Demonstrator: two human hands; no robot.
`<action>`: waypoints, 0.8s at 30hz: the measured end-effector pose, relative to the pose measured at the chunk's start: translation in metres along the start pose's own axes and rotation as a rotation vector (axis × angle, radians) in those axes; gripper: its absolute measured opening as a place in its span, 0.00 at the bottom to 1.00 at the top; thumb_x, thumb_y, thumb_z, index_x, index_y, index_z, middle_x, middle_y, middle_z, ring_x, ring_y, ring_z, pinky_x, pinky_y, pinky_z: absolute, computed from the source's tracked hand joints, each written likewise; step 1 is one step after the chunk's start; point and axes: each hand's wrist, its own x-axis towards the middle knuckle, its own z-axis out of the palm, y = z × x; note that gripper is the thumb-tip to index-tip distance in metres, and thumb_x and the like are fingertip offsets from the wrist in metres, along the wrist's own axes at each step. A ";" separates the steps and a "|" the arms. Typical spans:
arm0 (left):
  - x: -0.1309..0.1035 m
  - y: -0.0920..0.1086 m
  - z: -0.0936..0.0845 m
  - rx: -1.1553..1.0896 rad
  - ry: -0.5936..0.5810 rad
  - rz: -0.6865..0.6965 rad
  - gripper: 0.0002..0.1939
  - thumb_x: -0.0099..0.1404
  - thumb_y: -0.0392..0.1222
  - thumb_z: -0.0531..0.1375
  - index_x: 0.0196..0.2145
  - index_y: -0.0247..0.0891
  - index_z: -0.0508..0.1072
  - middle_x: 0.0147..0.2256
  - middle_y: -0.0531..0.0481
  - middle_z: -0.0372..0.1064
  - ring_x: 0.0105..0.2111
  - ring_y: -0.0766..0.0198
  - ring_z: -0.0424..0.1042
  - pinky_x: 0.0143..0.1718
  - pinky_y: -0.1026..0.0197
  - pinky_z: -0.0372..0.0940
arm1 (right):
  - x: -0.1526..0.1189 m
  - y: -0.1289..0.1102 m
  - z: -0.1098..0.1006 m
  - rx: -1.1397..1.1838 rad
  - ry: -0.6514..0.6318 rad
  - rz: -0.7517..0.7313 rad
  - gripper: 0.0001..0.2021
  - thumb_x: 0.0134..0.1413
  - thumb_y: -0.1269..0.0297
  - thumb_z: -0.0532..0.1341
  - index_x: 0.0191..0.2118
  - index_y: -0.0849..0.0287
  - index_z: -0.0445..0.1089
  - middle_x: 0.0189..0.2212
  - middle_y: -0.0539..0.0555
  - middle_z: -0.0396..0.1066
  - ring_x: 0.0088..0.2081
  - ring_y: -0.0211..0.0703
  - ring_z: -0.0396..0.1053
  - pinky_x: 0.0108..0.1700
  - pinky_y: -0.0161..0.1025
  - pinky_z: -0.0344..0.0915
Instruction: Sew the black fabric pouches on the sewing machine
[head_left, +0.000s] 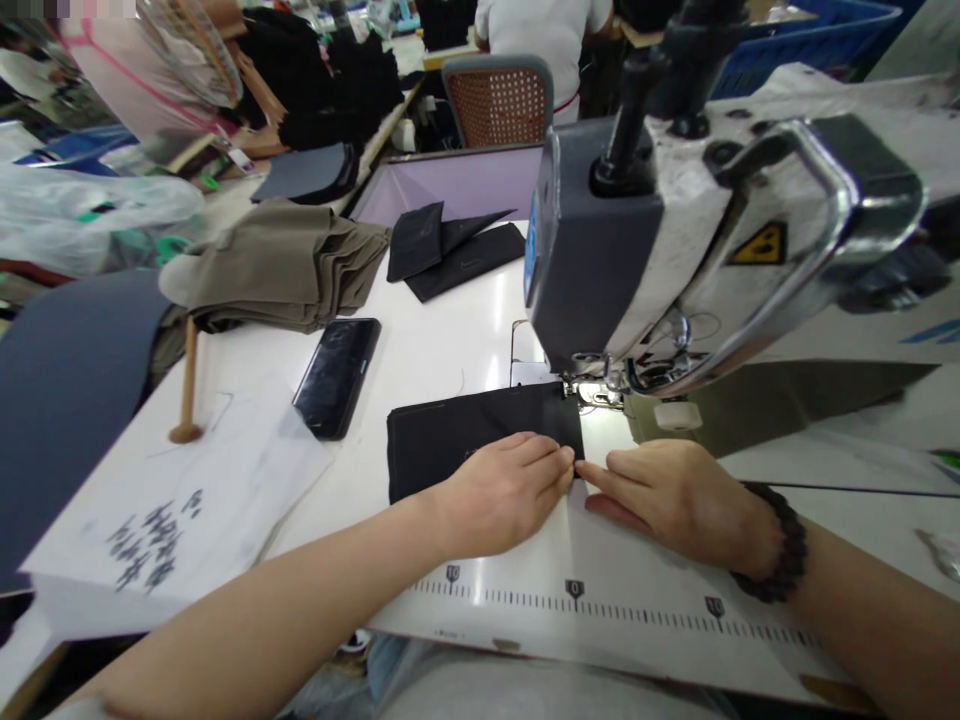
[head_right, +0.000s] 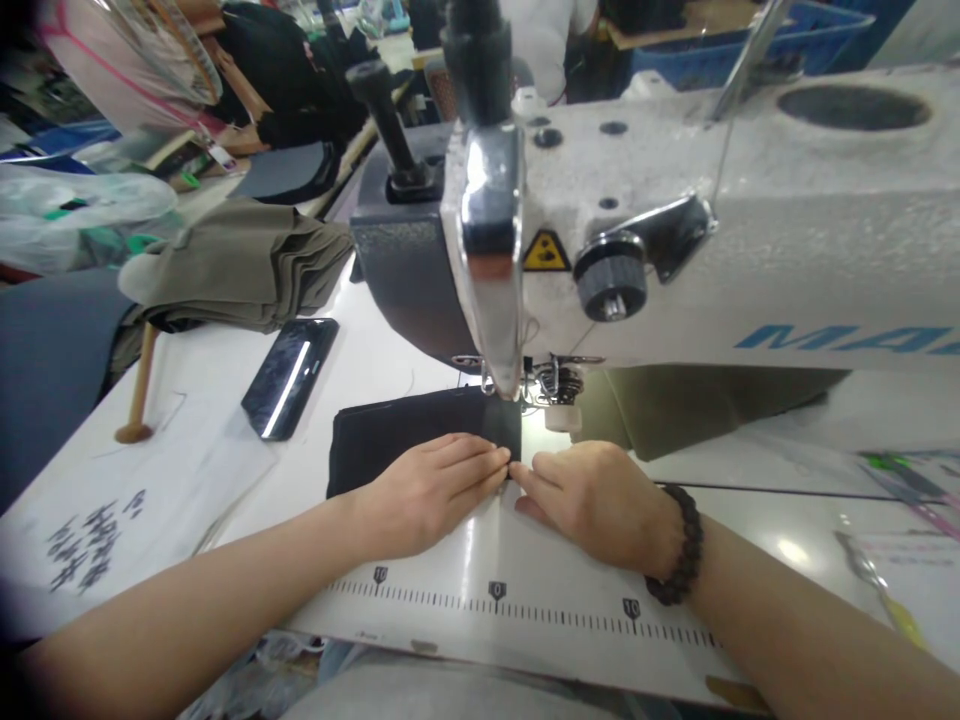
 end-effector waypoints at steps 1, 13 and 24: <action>0.000 0.001 0.000 -0.006 -0.008 -0.004 0.17 0.67 0.31 0.41 0.39 0.26 0.69 0.40 0.41 0.68 0.41 0.61 0.66 0.43 0.59 0.65 | 0.000 -0.001 0.000 -0.001 0.002 0.004 0.13 0.58 0.65 0.49 0.37 0.62 0.69 0.19 0.48 0.62 0.21 0.35 0.58 0.22 0.37 0.49; -0.005 0.000 0.000 -0.076 -0.089 -0.071 0.16 0.67 0.33 0.43 0.42 0.24 0.67 0.43 0.40 0.66 0.46 0.58 0.64 0.50 0.58 0.61 | 0.001 -0.003 0.000 -0.031 0.018 0.048 0.15 0.60 0.63 0.47 0.37 0.63 0.69 0.18 0.48 0.62 0.19 0.35 0.59 0.22 0.37 0.48; 0.001 -0.016 0.005 -0.022 -0.081 -0.078 0.19 0.68 0.32 0.39 0.43 0.23 0.66 0.44 0.40 0.66 0.47 0.61 0.63 0.52 0.60 0.59 | 0.007 0.000 0.002 -0.075 -0.024 0.189 0.22 0.61 0.56 0.41 0.41 0.62 0.68 0.21 0.50 0.66 0.20 0.33 0.62 0.21 0.35 0.50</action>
